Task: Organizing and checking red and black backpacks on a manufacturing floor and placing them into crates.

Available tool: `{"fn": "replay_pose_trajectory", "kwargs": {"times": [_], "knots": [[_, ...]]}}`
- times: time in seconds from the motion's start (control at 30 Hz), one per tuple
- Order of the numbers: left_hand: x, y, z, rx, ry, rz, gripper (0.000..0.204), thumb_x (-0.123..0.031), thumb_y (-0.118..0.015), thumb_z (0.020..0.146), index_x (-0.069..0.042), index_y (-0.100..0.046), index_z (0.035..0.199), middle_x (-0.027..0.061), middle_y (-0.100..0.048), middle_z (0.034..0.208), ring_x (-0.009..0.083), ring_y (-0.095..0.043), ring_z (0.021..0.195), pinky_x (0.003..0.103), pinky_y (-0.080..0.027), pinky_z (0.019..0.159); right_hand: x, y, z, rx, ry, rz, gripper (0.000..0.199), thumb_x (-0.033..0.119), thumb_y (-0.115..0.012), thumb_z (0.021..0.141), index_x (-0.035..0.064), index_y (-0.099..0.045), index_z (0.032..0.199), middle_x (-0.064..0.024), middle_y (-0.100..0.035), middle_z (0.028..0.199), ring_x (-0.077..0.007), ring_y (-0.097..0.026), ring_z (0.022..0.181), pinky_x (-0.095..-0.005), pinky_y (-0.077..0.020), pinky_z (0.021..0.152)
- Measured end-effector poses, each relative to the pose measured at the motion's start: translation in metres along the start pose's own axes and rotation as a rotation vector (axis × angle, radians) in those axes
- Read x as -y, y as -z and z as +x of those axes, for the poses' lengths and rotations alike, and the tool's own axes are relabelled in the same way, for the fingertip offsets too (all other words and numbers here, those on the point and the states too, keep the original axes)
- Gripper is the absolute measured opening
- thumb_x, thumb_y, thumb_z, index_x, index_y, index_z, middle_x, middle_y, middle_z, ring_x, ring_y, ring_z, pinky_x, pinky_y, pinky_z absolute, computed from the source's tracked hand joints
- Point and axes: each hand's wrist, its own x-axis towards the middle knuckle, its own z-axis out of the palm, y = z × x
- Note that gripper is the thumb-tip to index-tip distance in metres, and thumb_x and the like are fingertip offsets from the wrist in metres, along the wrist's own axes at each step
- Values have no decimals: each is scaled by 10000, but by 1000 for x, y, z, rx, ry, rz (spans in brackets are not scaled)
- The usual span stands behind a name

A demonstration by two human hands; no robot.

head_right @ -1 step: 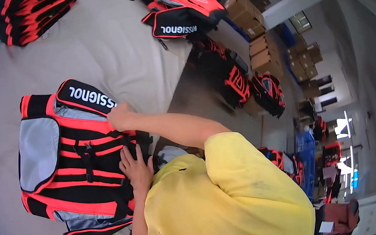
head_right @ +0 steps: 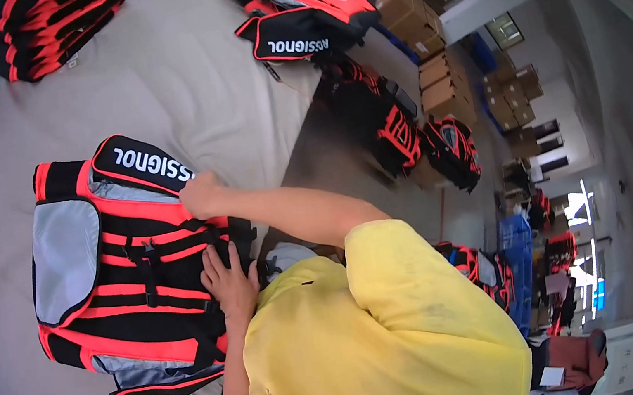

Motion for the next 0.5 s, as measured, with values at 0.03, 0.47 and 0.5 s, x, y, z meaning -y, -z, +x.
{"fn": "replay_pose_trajectory", "kwargs": {"times": [0.03,0.47,0.5], "knots": [[-2,-2,4,-16,-4,22,679,-434,-762,848,-136,-578,1430,273,-430,1523,418,-404,1399,534,-367,1031,-9,4,0,47,-2,22,237,167,-696,828,73,-809,1014,-151,-782,1031,-305,-756,1007,-426,-605,822],[-12,135,5,424,187,-983,486,-191,-740,900,-41,-621,1346,224,-593,1378,409,-570,1298,484,-499,1057,-116,-33,-63,300,-172,852,350,283,-637,988,61,-632,717,25,-528,578,-83,-477,517,-290,-368,488],[-2,174,6,369,253,-965,486,-191,-740,900,-41,-621,1346,224,-593,1378,409,-570,1298,484,-499,1057,-112,-31,-63,245,-178,910,331,271,-643,999,49,-640,754,13,-584,649,-86,-542,581,-277,-417,525]]}}
